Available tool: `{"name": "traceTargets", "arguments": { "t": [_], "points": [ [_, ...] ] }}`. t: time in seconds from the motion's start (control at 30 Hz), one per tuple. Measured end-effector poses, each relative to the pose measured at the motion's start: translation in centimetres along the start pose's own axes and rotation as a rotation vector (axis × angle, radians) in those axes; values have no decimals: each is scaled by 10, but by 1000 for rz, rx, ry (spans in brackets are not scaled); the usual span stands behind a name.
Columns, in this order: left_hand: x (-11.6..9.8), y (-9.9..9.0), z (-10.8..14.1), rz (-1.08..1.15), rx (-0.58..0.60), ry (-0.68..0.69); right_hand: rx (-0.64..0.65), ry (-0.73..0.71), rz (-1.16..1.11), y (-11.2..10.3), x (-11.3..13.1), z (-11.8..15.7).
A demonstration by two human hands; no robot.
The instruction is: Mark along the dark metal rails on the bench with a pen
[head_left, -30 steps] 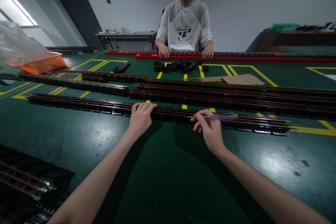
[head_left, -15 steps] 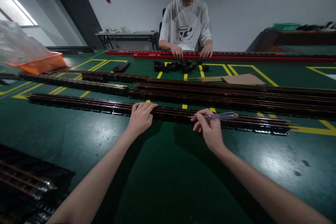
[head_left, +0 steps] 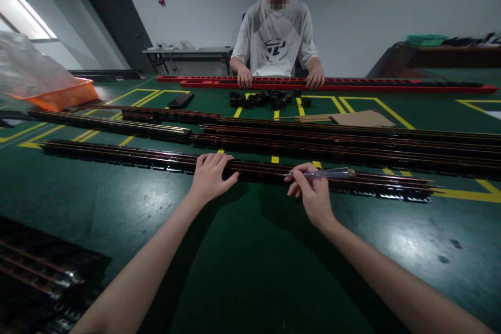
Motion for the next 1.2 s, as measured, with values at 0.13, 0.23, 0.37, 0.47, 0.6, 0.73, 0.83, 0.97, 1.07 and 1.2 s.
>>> {"name": "traceTargets", "arguments": {
  "t": [0.13, 0.23, 0.37, 0.47, 0.6, 0.73, 0.83, 0.97, 1.07, 1.2],
  "points": [
    [-1, 1, -1, -37, -23, -4, 5, 7, -3, 0, 1, 0],
    [-2, 2, 0, -63, -47, -8, 2, 8, -10, 0, 1, 1],
    [-2, 3, 0, -97, -71, -15, 3, 7, -13, 1, 0, 1],
    [-2, 3, 0, -101, -65, -28, 11, 4, -6, 1, 0, 1],
    [-2, 3, 1, -82, -51, -27, 20, 2, 8, 1, 1, 1],
    [-2, 3, 1, -59, -49, -19, 15, 0, 22, 1, 3, 1],
    [-2, 3, 1, -52, -44, -20, 12, -3, 26, 1, 4, 1],
    [-4, 3, 1, -52, -38, -20, 6, 0, 30, 1, 3, 1],
    [-5, 2, 1, -59, -42, -14, 5, -11, 37, 1, 3, 1],
    [-7, 1, 0, -76, -59, -2, 18, -19, 59, 1, 5, 1]
  ]
}}
Point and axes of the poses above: each hand's wrist, its own z-axis away from the middle knuckle, its own y-axis out of the palm, x = y × z, the point moved 4 cm from there along -z, towards the middle knuckle, and after that the axes turned 6 degrees about z, right-handed, at the moved point
